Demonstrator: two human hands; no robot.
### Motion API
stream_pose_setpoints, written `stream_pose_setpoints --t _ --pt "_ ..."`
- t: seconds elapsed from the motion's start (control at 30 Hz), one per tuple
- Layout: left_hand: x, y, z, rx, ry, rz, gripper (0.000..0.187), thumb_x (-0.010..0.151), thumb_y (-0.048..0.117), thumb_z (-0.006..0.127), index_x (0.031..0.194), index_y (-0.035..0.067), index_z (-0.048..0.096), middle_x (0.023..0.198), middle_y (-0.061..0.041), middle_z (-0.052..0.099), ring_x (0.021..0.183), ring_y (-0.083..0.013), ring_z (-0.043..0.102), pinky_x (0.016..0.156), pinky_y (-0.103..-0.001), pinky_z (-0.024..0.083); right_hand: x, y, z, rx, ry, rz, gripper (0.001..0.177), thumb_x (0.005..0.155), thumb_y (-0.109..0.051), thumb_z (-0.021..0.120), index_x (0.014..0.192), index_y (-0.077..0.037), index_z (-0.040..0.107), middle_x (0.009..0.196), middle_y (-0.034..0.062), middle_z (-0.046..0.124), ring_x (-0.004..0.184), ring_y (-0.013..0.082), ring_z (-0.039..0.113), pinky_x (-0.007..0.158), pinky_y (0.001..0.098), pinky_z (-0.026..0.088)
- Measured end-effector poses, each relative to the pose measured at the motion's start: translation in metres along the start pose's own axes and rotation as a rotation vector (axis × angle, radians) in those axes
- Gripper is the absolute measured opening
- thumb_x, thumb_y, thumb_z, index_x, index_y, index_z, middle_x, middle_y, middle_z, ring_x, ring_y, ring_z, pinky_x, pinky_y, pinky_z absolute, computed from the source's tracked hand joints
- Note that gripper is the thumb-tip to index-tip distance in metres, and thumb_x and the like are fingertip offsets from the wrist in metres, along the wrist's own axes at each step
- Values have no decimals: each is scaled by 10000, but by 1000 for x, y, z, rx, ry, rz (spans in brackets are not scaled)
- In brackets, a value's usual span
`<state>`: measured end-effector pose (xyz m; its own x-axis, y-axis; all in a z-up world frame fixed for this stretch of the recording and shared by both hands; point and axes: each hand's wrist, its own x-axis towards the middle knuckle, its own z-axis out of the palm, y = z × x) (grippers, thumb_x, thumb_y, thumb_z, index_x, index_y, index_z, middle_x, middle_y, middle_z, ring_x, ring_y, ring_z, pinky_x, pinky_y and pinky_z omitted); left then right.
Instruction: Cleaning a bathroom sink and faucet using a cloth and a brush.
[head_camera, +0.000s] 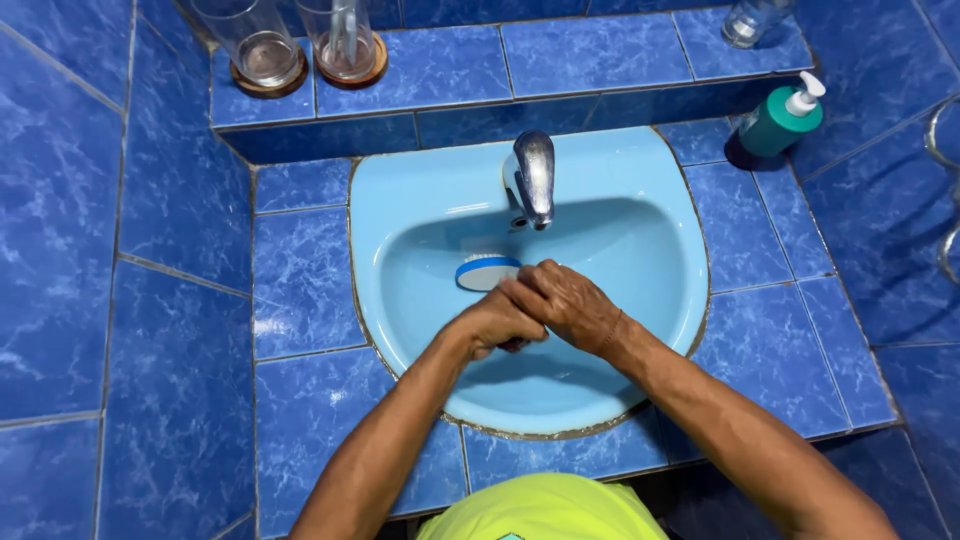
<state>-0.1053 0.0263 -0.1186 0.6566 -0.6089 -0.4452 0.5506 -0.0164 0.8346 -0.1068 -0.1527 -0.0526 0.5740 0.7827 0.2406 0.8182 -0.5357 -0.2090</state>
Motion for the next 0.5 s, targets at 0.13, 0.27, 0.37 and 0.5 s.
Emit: stream_pose_setpoints --t 0.13,0.27,0.37,0.5 --pt "3 28 1 295 196 -24 348 634 28 818 911 55 608 757 -43 603 686 -180 578 553 -346 433 14 -3 3 -80 -115 184 343 890 -64 647 1223 -4 584 941 174 623 870 350 641 706 452 560" --pt "22 25 -6 793 318 199 442 635 135 858 1003 11 647 914 -166 697 876 -307 705 754 -395 580 25 0 6 -150 -84 247 287 815 -27 644 1088 45 587 833 202 678 766 377 696 614 470 579" --pt "15 35 -1 971 399 332 567 693 171 837 1147 -26 561 986 -249 695 945 -386 698 813 -434 573 33 7 6 -133 -193 349 274 824 -32 640 1081 55 597 771 219 701 694 393 710 592 489 580" --pt "-2 58 12 950 501 189 817 853 86 650 1544 -19 226 973 -270 709 934 -417 703 830 -500 557 49 12 -5 -71 -378 516 216 788 -41 656 996 14 634 749 226 707 666 403 713 603 511 585"
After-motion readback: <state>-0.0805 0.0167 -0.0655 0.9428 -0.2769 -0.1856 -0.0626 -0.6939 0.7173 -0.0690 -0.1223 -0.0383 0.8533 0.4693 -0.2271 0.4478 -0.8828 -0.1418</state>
